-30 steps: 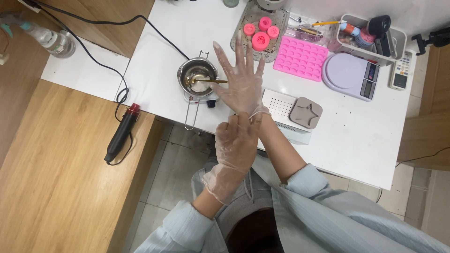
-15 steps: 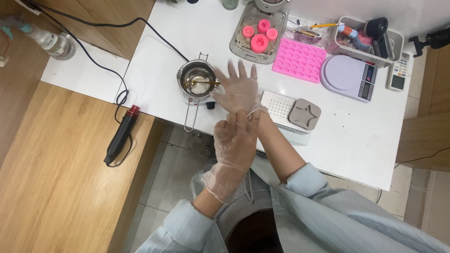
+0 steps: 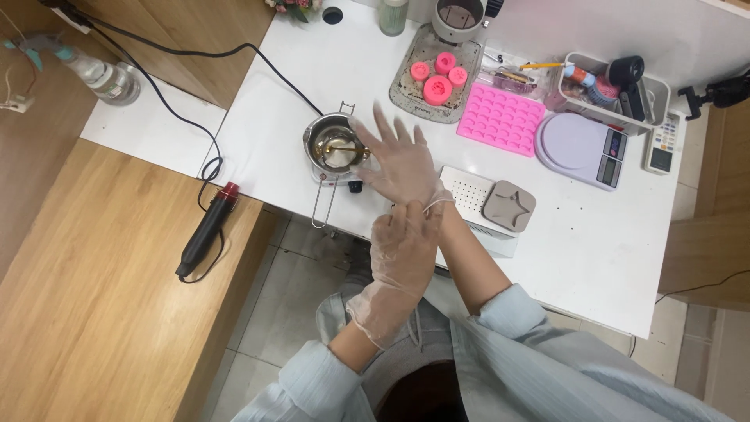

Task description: Melt wax in a small metal pot using a heat gun and stir with a spoon to prepare for candle making.

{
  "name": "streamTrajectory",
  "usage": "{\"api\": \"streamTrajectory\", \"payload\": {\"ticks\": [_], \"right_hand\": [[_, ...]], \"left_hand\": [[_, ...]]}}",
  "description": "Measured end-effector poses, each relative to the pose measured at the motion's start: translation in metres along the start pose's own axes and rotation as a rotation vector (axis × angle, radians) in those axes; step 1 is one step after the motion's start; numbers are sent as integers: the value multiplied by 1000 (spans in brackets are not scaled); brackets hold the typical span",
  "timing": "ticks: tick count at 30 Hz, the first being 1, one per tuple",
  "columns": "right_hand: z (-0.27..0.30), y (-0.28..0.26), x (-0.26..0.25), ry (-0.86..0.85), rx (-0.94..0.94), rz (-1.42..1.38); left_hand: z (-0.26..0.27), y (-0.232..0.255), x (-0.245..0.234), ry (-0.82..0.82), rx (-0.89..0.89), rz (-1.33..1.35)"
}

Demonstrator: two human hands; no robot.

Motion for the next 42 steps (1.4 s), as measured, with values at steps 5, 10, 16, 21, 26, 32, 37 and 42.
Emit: {"api": "streamTrajectory", "payload": {"ticks": [5, 10, 16, 21, 26, 32, 37, 42], "right_hand": [[11, 5, 14, -41, 30, 64], [25, 21, 48, -442, 149, -90], [13, 20, 9, -51, 82, -286], [32, 21, 59, -643, 100, -232], [8, 27, -13, 95, 213, -605], [20, 40, 9, 55, 310, -565], [38, 39, 49, -278, 216, -542], [32, 50, 19, 185, 232, -570]], "left_hand": [[-2, 6, 10, -122, 23, 19], [1, 10, 1, -39, 15, 126], [-2, 19, 24, -108, -18, 104], [-4, 19, 37, -174, -16, 57], [-8, 18, 41, -154, -34, 82], [-7, 12, 51, -83, -64, 185], [-6, 20, 45, -116, -21, 136], [-2, 22, 55, -121, 8, 166]]}}
Point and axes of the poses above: each hand's wrist, its own z-axis away from the middle knuckle, its own x-axis out of the palm, y = z × x, the point moved 10 cm from there along -z, towards the middle knuckle, and after that the axes turned 12 degrees about -x, right-handed, at the moved point
